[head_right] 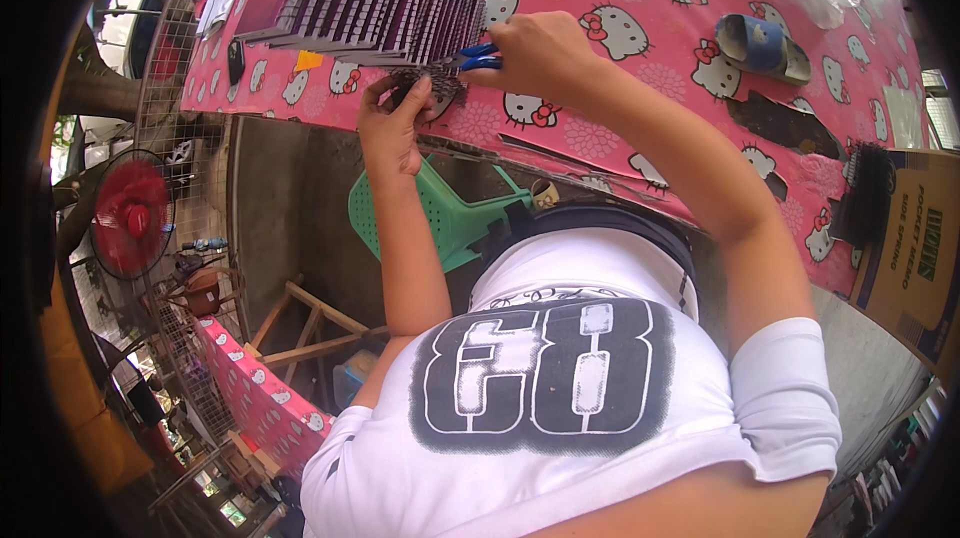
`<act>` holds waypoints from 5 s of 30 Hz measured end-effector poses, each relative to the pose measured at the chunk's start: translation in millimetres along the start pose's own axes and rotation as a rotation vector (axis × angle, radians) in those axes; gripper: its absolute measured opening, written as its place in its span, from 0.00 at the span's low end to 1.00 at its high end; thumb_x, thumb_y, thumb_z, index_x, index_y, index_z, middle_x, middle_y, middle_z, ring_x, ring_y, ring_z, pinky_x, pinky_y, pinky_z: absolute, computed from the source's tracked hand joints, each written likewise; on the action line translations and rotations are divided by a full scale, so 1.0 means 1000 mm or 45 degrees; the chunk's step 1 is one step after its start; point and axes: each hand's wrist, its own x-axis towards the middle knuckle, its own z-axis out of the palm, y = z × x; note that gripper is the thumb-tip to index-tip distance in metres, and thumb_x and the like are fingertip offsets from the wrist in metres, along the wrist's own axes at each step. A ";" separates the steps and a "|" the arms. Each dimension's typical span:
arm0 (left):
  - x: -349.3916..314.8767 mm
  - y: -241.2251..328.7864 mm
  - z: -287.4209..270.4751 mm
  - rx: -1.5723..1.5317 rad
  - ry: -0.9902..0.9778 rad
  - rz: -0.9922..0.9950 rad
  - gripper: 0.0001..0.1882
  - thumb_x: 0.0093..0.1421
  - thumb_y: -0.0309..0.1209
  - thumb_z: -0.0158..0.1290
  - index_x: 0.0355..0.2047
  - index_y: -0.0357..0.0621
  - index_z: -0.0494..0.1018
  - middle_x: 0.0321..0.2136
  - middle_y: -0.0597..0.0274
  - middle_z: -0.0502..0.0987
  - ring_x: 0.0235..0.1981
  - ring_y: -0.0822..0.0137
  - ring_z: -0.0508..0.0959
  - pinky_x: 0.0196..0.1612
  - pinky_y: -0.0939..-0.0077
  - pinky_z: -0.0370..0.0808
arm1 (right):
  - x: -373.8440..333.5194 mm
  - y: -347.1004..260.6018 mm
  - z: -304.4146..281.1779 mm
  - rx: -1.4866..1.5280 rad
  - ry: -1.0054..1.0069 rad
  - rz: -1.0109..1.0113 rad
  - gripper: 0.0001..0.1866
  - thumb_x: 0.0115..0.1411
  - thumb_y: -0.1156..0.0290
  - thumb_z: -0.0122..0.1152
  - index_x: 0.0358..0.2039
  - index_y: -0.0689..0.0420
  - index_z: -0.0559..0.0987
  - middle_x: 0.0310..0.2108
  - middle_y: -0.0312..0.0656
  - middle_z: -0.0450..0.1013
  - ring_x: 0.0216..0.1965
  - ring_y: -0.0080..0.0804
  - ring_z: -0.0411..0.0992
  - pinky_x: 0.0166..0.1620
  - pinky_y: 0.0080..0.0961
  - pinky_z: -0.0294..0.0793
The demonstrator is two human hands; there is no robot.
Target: The person trims the spiral binding of notebooks using pliers. The person picks up individual notebooks from a stack, uses the pliers to cut or crimp the ends of the metal spiral binding, and places them back into a growing stack.
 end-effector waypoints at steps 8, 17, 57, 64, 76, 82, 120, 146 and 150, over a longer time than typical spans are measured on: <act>0.000 -0.002 0.007 0.002 0.002 0.035 0.27 0.47 0.22 0.67 0.44 0.36 0.63 0.30 0.57 0.77 0.24 0.71 0.77 0.25 0.81 0.75 | 0.006 0.006 0.018 -0.066 0.169 -0.124 0.30 0.49 0.39 0.60 0.21 0.59 0.79 0.19 0.44 0.75 0.22 0.42 0.76 0.28 0.37 0.73; 0.001 -0.003 0.006 0.033 0.006 -0.003 0.25 0.48 0.23 0.66 0.43 0.34 0.65 0.30 0.56 0.77 0.24 0.70 0.77 0.24 0.81 0.75 | 0.007 0.032 0.025 -0.229 0.797 -0.480 0.29 0.49 0.39 0.60 0.20 0.57 0.79 0.15 0.43 0.73 0.20 0.43 0.75 0.26 0.37 0.74; 0.012 -0.034 -0.001 -0.021 -0.050 0.007 0.27 0.44 0.22 0.68 0.42 0.32 0.66 0.30 0.56 0.78 0.25 0.71 0.78 0.24 0.82 0.77 | 0.001 0.022 0.043 -0.304 0.433 -0.286 0.31 0.48 0.38 0.61 0.30 0.59 0.78 0.28 0.42 0.75 0.31 0.39 0.76 0.35 0.34 0.73; 0.011 -0.034 -0.001 -0.024 -0.049 0.003 0.25 0.45 0.22 0.67 0.41 0.32 0.66 0.29 0.55 0.77 0.23 0.70 0.78 0.23 0.81 0.77 | 0.006 0.005 0.019 -0.165 -0.172 0.005 0.31 0.50 0.40 0.61 0.28 0.61 0.78 0.27 0.47 0.75 0.29 0.43 0.76 0.32 0.39 0.74; 0.010 -0.033 0.002 0.018 -0.055 -0.089 0.26 0.46 0.21 0.66 0.43 0.33 0.65 0.30 0.56 0.77 0.25 0.68 0.78 0.24 0.79 0.77 | 0.008 0.026 0.044 -0.227 0.206 -0.238 0.29 0.49 0.41 0.62 0.25 0.60 0.78 0.24 0.44 0.75 0.26 0.43 0.76 0.31 0.39 0.74; 0.013 -0.036 -0.001 -0.026 -0.058 -0.055 0.28 0.46 0.21 0.66 0.43 0.29 0.63 0.28 0.52 0.77 0.23 0.68 0.79 0.22 0.80 0.78 | 0.007 0.012 0.027 -0.187 -0.063 -0.077 0.29 0.49 0.40 0.61 0.20 0.58 0.80 0.18 0.44 0.74 0.22 0.41 0.76 0.28 0.36 0.75; 0.015 -0.054 -0.007 0.006 -0.077 -0.113 0.30 0.44 0.21 0.67 0.44 0.26 0.62 0.28 0.51 0.78 0.22 0.69 0.78 0.24 0.81 0.77 | -0.001 0.039 0.067 -0.258 0.348 -0.299 0.26 0.50 0.44 0.61 0.26 0.59 0.79 0.22 0.45 0.74 0.24 0.45 0.76 0.29 0.40 0.74; 0.015 -0.069 -0.014 0.923 0.149 0.454 0.31 0.40 0.36 0.70 0.40 0.34 0.69 0.33 0.51 0.78 0.30 0.58 0.79 0.34 0.69 0.76 | 0.001 0.036 0.070 -0.469 0.459 -0.468 0.25 0.51 0.45 0.60 0.24 0.58 0.80 0.24 0.45 0.75 0.25 0.44 0.76 0.28 0.40 0.74; 0.012 -0.066 -0.004 1.079 0.185 0.452 0.33 0.37 0.40 0.70 0.40 0.35 0.70 0.35 0.49 0.78 0.38 0.49 0.78 0.47 0.63 0.72 | 0.004 0.015 0.059 -0.319 -0.223 -0.086 0.25 0.49 0.44 0.61 0.24 0.58 0.80 0.23 0.45 0.75 0.25 0.44 0.76 0.29 0.40 0.74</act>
